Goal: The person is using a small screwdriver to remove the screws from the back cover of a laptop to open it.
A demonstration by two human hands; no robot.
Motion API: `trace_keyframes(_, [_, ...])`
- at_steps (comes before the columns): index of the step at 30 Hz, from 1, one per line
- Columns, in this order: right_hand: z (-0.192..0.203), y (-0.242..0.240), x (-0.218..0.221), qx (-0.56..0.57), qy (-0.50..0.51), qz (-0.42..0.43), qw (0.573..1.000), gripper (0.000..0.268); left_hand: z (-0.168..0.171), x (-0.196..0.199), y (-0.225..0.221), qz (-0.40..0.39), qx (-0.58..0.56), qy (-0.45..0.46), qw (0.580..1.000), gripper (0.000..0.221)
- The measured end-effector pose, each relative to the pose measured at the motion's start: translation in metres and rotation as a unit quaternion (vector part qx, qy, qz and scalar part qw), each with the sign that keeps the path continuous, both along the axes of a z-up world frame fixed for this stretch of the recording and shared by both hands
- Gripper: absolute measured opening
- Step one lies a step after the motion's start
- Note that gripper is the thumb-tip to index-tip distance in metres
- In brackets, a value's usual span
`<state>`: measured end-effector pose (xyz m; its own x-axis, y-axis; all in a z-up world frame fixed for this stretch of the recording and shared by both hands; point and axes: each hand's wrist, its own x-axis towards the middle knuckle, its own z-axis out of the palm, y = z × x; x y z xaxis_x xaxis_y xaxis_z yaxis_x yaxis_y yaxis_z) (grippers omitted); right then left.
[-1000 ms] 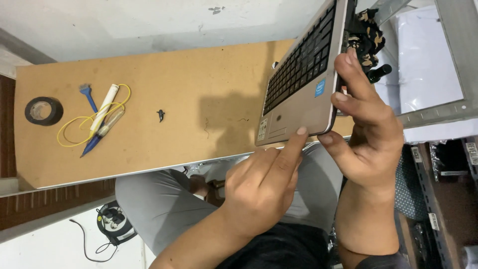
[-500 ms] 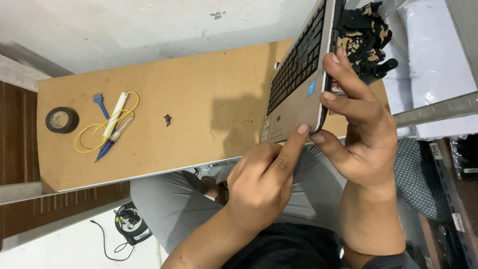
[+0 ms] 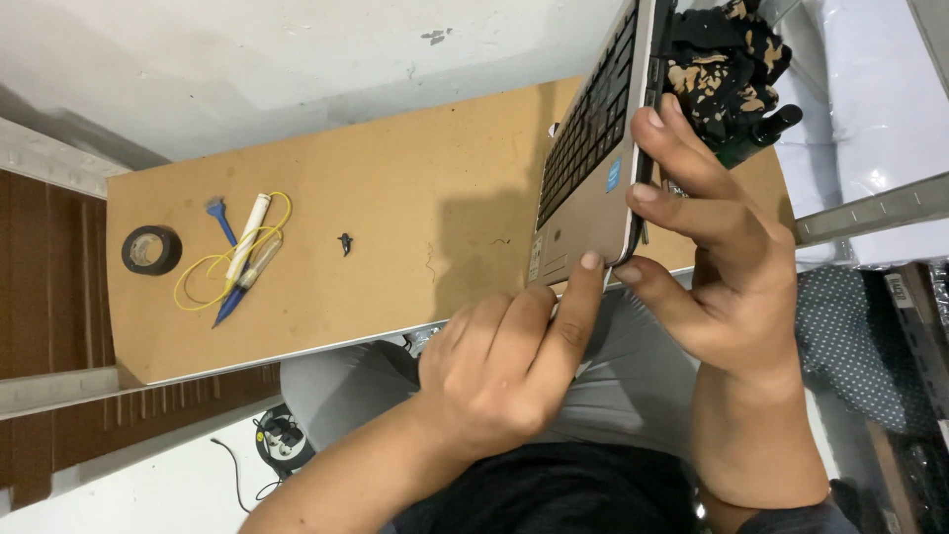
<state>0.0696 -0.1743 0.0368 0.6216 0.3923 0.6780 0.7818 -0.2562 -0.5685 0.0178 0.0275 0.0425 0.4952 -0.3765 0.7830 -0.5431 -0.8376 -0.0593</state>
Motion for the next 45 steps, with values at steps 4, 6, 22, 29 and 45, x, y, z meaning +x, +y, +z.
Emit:
trace_keyframes(4, [0.001,0.0,-0.001,0.005,0.009,0.013,1.0,0.035,0.02,0.009,0.012,-0.021,0.095,-0.037,0.995,0.025])
trace_keyframes(6, [0.0,0.001,0.0,0.003,0.009,0.012,1.0,0.035,0.027,0.011,0.016,-0.019,0.113,-0.027,0.993,0.022])
trace_keyframes(22, [0.011,-0.003,0.006,-0.045,0.017,0.004,0.999,0.034,0.028,0.005,0.003,0.038,0.096,0.003,0.995,0.025])
trace_keyframes(29, [0.02,0.002,0.008,-0.065,-0.012,-0.032,0.997,0.031,0.022,0.003,-0.002,0.045,0.08,0.016,0.996,0.021])
trace_keyframes(45, [0.01,-0.003,0.033,-0.079,-0.057,0.039,0.995,0.041,0.027,-0.011,-0.011,-0.127,-0.406,0.612,0.667,0.023])
